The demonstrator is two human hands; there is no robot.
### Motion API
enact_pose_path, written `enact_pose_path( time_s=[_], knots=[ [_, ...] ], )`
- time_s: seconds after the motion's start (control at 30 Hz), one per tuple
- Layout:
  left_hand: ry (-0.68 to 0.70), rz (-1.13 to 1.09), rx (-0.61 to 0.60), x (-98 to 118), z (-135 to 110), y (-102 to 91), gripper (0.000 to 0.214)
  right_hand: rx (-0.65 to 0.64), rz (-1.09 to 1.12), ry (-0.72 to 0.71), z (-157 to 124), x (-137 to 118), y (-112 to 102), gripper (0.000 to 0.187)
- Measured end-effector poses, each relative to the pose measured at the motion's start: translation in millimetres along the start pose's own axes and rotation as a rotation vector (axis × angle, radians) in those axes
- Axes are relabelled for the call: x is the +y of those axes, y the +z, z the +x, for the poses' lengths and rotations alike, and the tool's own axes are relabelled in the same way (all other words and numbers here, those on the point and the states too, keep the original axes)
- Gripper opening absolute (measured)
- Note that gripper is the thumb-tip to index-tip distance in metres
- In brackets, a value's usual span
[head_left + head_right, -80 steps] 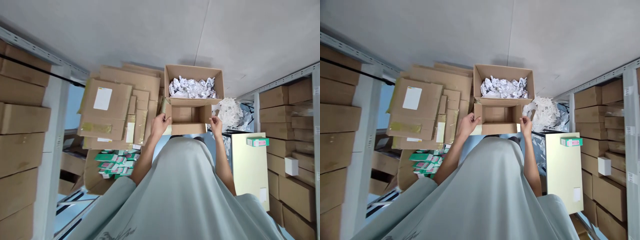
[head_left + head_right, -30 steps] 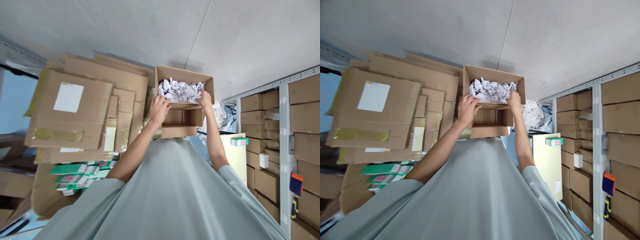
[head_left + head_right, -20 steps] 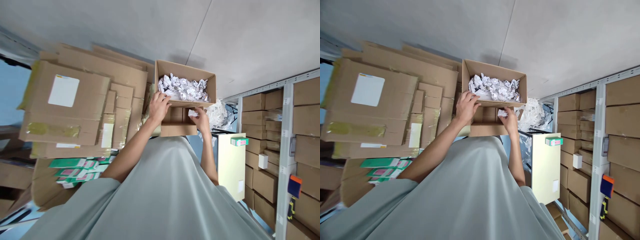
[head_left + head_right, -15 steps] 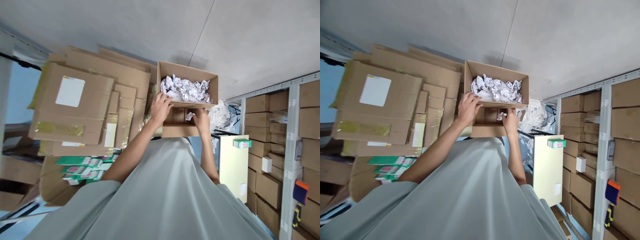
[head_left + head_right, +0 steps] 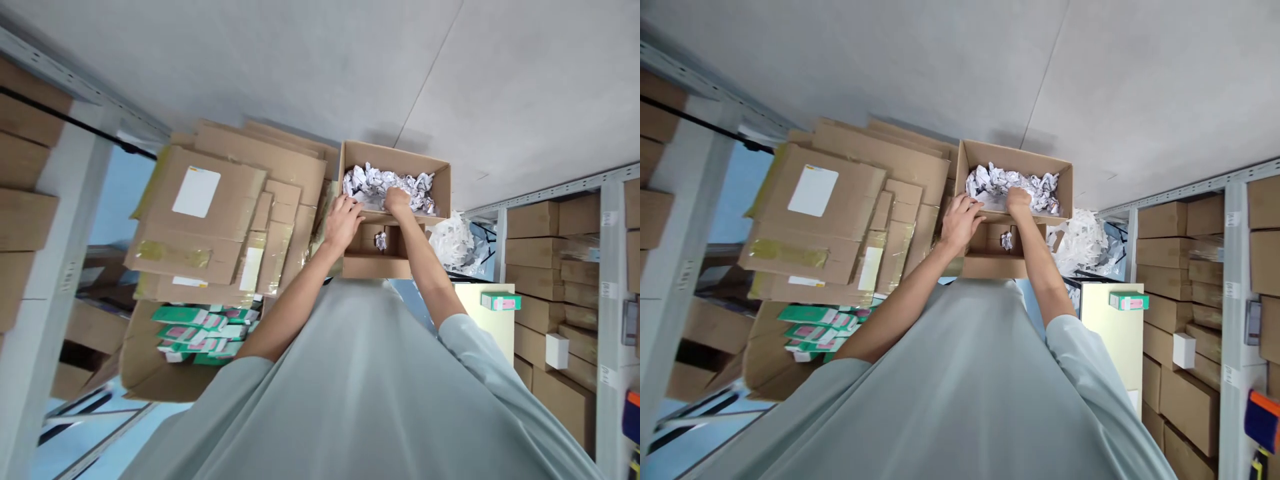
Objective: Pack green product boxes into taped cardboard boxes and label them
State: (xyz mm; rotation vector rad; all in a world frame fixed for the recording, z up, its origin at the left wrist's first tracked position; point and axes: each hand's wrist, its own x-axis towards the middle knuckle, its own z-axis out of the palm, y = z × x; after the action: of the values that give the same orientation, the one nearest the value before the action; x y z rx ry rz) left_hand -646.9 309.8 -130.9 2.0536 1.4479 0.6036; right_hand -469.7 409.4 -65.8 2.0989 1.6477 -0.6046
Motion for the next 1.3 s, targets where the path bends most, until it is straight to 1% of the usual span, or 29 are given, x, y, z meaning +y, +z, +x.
enact_pose_path(
  time_s=[0.07, 0.1, 0.2, 0.23, 0.3, 0.33, 0.37, 0.43, 0.5, 0.57, 0.63, 0.7, 0.73, 0.8, 0.83, 0.87, 0.93, 0.97, 1.03, 1.1, 1.17, 1.23, 1.3],
  knots=[
    [-0.006, -0.015, -0.001, 0.2, 0.4, 0.5, 0.04, 0.053, -0.004, -0.005, -17.1, 13.4, -3.5, 0.048],
    [-0.008, -0.027, -0.001, 0.1, 0.5, 1.0, 0.041, 0.105, 0.013, -0.014, -30.3, 23.1, -5.0, 0.049],
    [-0.007, -0.058, 0.01, -0.9, 0.9, 3.4, 0.041, 0.321, 0.146, -0.077, -84.3, 56.0, -2.8, 0.047],
    [-0.006, -0.067, 0.015, -1.4, 0.9, 4.5, 0.04, 0.362, 0.198, -0.107, -103.8, 65.3, 1.0, 0.045],
    [0.0, -0.081, 0.021, -2.6, 0.7, 6.5, 0.04, 0.392, 0.276, -0.135, -136.8, 77.4, 13.3, 0.041],
    [0.001, -0.086, 0.023, -3.3, 0.5, 7.3, 0.04, 0.396, 0.302, -0.131, -147.9, 79.8, 21.2, 0.039],
    [0.003, -0.087, 0.025, -4.0, 0.3, 8.0, 0.04, 0.38, 0.313, -0.119, -154.9, 80.0, 29.8, 0.038],
    [0.007, -0.078, 0.029, -5.3, -0.2, 8.7, 0.04, 0.295, 0.298, -0.069, -157.9, 76.1, 46.5, 0.038],
    [0.016, -0.059, 0.035, -6.3, -0.7, 8.8, 0.039, 0.172, 0.243, 0.01, -154.2, 71.1, 58.9, 0.041],
    [0.025, -0.042, 0.038, -7.1, -0.9, 8.8, 0.039, 0.099, 0.184, 0.083, -152.1, 68.9, 63.5, 0.046],
    [0.026, -0.034, 0.038, -7.6, -0.7, 9.0, 0.039, 0.13, 0.155, 0.108, -152.3, 70.0, 58.9, 0.047],
    [0.023, -0.033, 0.035, -7.8, -0.3, 9.3, 0.04, 0.242, 0.154, 0.075, -146.4, 72.1, 46.0, 0.046],
    [0.022, -0.033, 0.034, -7.8, -0.1, 9.3, 0.04, 0.308, 0.156, 0.046, -137.9, 72.5, 37.6, 0.045],
    [0.023, -0.026, 0.034, -7.7, 0.3, 9.0, 0.04, 0.402, 0.144, -0.012, -107.6, 70.9, 20.1, 0.045],
    [0.025, -0.019, 0.034, -7.6, 0.4, 8.5, 0.039, 0.406, 0.123, -0.025, -87.0, 68.9, 12.4, 0.046],
    [0.027, -0.009, 0.032, -7.4, 0.5, 7.9, 0.038, 0.368, 0.091, -0.019, -64.6, 66.2, 6.1, 0.049],
    [0.031, 0.012, 0.026, -6.9, 0.5, 6.6, 0.037, 0.187, 0.007, 0.021, -21.8, 60.2, -1.5, 0.053],
    [0.033, 0.019, 0.023, -6.6, 0.5, 6.0, 0.037, 0.106, -0.022, 0.042, -4.4, 57.3, -2.8, 0.052],
    [0.034, 0.023, 0.021, -5.8, 0.4, 5.2, 0.037, 0.031, -0.047, 0.058, 18.3, 52.9, -1.9, 0.048],
    [0.033, 0.023, 0.021, -5.0, 0.4, 5.0, 0.037, 0.041, -0.052, 0.048, 26.0, 51.0, 0.4, 0.046],
    [0.033, 0.026, 0.021, -4.3, 0.5, 5.2, 0.037, 0.083, -0.059, 0.028, 23.8, 51.8, 0.7, 0.047],
    [0.034, 0.024, 0.021, -4.2, 0.7, 5.6, 0.036, 0.14, -0.055, 0.01, 15.4, 55.3, -1.8, 0.046],
    [0.035, 0.019, 0.021, -4.6, 0.7, 6.4, 0.035, 0.225, -0.018, -0.002, 0.0, 61.9, -4.2, 0.046]
  ],
)
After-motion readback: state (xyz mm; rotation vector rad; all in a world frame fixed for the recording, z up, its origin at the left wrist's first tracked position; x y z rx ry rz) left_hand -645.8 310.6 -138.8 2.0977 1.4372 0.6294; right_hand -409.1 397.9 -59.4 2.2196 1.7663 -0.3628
